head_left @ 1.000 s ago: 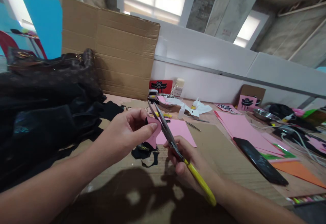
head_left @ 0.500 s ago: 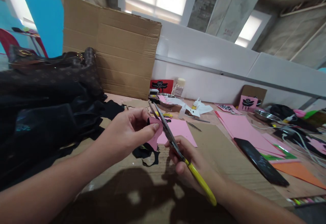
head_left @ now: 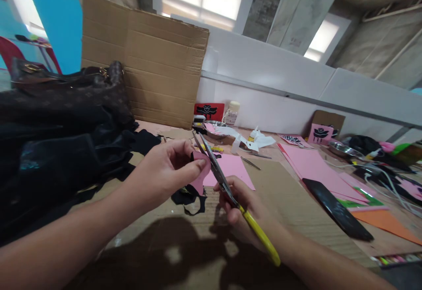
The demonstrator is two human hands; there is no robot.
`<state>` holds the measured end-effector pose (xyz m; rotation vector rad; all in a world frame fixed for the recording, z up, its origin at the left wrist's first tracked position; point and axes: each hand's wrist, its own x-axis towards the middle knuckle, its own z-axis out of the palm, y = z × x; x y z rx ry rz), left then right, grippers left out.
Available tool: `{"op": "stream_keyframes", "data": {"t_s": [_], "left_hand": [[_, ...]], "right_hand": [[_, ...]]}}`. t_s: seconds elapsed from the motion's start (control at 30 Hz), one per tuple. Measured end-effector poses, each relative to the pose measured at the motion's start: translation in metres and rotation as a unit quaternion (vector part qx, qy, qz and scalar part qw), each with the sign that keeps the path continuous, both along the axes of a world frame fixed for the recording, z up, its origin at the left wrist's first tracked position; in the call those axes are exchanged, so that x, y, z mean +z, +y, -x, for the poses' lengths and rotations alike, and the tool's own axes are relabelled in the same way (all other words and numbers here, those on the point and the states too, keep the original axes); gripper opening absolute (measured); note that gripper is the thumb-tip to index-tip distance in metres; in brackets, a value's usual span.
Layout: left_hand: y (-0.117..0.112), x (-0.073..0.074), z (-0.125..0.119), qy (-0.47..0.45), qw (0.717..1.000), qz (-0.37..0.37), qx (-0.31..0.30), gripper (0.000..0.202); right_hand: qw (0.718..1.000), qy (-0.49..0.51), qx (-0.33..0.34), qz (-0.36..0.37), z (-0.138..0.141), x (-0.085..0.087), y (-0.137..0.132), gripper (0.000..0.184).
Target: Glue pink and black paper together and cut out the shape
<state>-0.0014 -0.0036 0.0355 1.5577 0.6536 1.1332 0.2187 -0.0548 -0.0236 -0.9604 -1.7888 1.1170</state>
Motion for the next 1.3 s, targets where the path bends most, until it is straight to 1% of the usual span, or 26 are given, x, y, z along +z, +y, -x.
{"op": "stream_keyframes", "data": {"t_s": [0.13, 0.23, 0.43, 0.67, 0.77, 0.87, 1.03, 1.17, 1.3], "left_hand": [[0.001, -0.001, 0.000, 0.002, 1.000, 0.004, 0.000, 0.019], [0.001, -0.002, 0.001, 0.003, 1.000, 0.010, 0.004, 0.019], [-0.001, 0.002, 0.001, -0.003, 1.000, 0.019, -0.007, 0.021], [-0.001, 0.006, 0.001, 0.026, 1.000, 0.010, -0.001, 0.021], [-0.001, 0.008, 0.001, 0.035, 0.999, 0.009, 0.008, 0.021], [-0.001, 0.009, 0.001, 0.046, 0.999, 0.009, 0.002, 0.021], [0.001, 0.010, 0.004, 0.057, 0.998, 0.003, 0.003, 0.020], [0.001, 0.011, 0.006, 0.064, 0.998, -0.001, 0.003, 0.018], [0.002, 0.011, 0.006, 0.063, 0.998, 0.018, -0.006, 0.019]], "right_hand": [[1.000, 0.001, 0.005, 0.000, 0.000, 0.001, 0.000, 0.058], [1.000, -0.001, 0.001, -0.001, -0.001, 0.001, 0.001, 0.061], [1.000, 0.008, 0.001, -0.001, 0.001, 0.002, 0.002, 0.063], [1.000, -0.010, -0.019, 0.010, 0.002, 0.007, -0.001, 0.060], [1.000, -0.005, -0.014, -0.003, 0.001, 0.005, -0.001, 0.060], [1.000, -0.004, -0.007, -0.008, 0.000, 0.003, 0.001, 0.059], [1.000, -0.009, -0.007, -0.006, -0.001, 0.003, 0.002, 0.062], [1.000, -0.018, -0.013, -0.011, -0.001, 0.005, 0.000, 0.060], [1.000, -0.015, -0.006, -0.001, 0.001, 0.007, 0.000, 0.056]]}}
